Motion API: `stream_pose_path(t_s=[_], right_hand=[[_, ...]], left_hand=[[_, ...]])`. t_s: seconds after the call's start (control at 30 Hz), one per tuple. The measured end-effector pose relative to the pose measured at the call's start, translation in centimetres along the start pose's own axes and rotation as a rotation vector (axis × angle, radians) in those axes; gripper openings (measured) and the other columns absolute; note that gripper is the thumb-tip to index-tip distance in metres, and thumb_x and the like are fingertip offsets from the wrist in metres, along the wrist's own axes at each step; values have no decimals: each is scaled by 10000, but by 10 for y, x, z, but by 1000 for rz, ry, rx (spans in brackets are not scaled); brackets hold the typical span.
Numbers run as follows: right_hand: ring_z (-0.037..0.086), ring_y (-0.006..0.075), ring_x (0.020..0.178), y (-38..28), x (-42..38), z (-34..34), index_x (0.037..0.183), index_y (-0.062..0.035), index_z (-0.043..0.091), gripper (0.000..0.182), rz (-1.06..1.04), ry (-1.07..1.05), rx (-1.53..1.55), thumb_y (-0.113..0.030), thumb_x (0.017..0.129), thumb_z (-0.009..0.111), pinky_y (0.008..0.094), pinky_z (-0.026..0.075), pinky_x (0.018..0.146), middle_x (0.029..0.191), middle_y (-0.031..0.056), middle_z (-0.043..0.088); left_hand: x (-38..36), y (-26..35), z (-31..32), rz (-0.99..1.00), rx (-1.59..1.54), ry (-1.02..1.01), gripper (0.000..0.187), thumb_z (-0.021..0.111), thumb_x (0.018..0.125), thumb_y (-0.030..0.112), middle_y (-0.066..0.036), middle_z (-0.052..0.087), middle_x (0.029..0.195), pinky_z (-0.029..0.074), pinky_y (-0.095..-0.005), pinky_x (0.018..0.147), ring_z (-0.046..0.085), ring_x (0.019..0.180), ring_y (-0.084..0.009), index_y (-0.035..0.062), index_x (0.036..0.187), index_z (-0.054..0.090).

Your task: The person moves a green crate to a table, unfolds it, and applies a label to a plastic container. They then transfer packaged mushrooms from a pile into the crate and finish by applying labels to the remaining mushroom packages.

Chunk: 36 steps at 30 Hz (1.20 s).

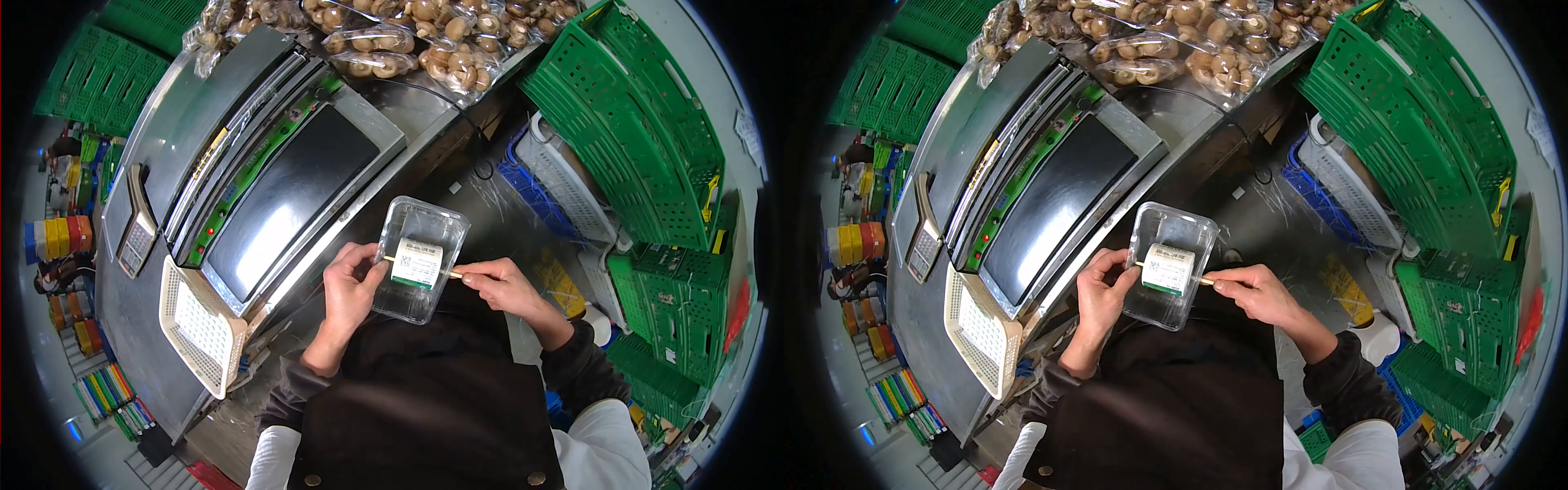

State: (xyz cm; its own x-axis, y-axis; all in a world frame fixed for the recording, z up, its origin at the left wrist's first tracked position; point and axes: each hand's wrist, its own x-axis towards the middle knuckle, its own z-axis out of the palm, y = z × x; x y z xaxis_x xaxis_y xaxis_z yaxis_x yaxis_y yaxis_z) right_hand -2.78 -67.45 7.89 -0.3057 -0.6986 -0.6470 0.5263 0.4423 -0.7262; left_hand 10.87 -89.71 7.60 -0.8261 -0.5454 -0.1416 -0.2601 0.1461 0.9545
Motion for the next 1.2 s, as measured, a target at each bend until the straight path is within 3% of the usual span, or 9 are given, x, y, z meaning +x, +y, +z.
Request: stream_pose_path(t_s=[0.1, 0.17, 0.47, 0.73, 1.2], right_hand=[[294, 11, 448, 1, 0, 0, 1165, -66, 635, 265, 2, -11, 21, -157, 931, 551, 197, 226, 386, 555, -83, 375], [287, 11, 448, 5, 0, -2, 1167, -67, 634, 265, 8, -16, 40, -156, 932, 549, 198, 222, 386, 555, -85, 370], [279, 8, 448, 8, -4, -1, 1172, -69, 631, 268, 23, -10, 68, -155, 932, 548, 196, 221, 385, 556, -89, 360], [345, 18, 437, 9, -1, -3, 1161, -68, 639, 268, -23, -20, -16, -171, 927, 558, 197, 270, 383, 556, -64, 415], [301, 11, 445, 12, -9, -6, 1165, -65, 635, 267, 19, -24, 44, -149, 926, 553, 195, 232, 385, 559, -78, 388]], left_hand=[[0, 2, 0, -58, 24, -4, 209, 661, 777, -35, -16, 567, 834, 441, -201, 697, 537, 745, -73, -49, 985, 651], [1, 0, 1, -6, 30, 15, 196, 665, 775, -25, -20, 558, 796, 435, -200, 616, 533, 678, -71, -36, 970, 655], [-5, -1, 2, -98, -124, 35, 209, 667, 776, -40, -10, 546, 822, 427, -195, 641, 525, 708, -65, -53, 984, 652], [-8, -3, 2, -72, -63, 20, 213, 665, 780, -43, -6, 541, 822, 418, -190, 618, 512, 690, -58, -52, 993, 650], [-13, -2, 7, -76, -47, 19, 201, 666, 780, -34, -10, 546, 814, 415, -189, 601, 509, 675, -54, -59, 978, 650]])
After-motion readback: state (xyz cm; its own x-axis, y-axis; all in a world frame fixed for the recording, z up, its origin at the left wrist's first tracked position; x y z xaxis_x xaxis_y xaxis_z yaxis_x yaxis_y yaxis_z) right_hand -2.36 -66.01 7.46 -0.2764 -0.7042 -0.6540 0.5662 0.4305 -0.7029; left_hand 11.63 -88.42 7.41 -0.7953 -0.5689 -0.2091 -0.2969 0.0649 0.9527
